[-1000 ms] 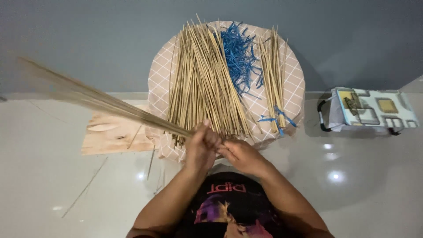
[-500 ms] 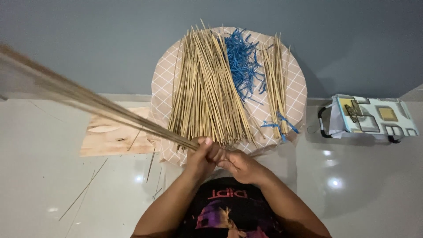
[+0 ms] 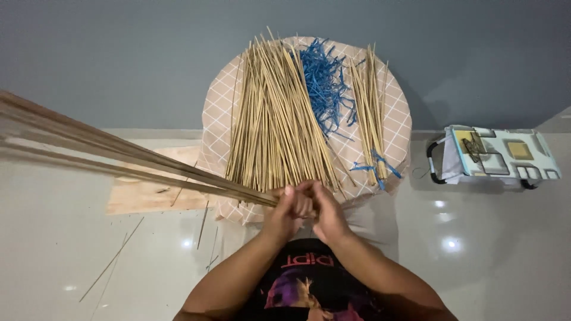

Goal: Bundling thin wooden sticks together using blue plastic ties

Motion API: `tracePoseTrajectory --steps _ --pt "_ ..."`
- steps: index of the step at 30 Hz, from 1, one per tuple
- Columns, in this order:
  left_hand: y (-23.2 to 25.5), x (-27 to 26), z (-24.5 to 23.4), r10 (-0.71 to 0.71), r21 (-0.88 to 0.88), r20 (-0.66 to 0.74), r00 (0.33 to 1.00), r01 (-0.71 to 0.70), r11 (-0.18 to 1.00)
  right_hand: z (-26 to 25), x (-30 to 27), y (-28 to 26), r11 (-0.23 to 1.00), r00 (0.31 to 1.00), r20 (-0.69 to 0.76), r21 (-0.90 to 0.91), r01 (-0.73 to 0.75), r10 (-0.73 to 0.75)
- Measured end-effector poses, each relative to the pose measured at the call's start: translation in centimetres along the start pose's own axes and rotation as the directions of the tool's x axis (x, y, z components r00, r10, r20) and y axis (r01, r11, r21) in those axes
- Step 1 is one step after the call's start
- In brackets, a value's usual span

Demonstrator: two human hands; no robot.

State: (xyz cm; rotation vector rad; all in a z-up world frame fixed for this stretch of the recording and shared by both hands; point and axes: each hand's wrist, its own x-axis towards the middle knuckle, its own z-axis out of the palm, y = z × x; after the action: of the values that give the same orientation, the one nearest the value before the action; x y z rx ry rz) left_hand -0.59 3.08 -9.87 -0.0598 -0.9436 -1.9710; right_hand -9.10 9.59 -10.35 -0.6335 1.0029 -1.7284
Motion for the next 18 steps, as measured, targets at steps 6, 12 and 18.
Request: tracePoseTrajectory --steps 6,12,18 --pt "4.9 -0.5 2.2 -0.183 0.089 0.012 0.983 0.181 0.979 -2.1 -0.5 -1.4 0.980 0.877 0.475 -0.198 0.025 0.074" --pt "6.0 1.2 -1.0 -0.154 0.320 0.181 0.971 0.090 0.943 1.7 -2.4 -6.8 0.850 0.785 0.618 -0.433 0.301 0.037" --pt "6.1 0.2 1.0 -0.004 0.382 0.124 0.992 -0.044 0.923 2.3 -2.2 -9.2 0.805 0.709 0.702 -0.380 0.456 -0.071"
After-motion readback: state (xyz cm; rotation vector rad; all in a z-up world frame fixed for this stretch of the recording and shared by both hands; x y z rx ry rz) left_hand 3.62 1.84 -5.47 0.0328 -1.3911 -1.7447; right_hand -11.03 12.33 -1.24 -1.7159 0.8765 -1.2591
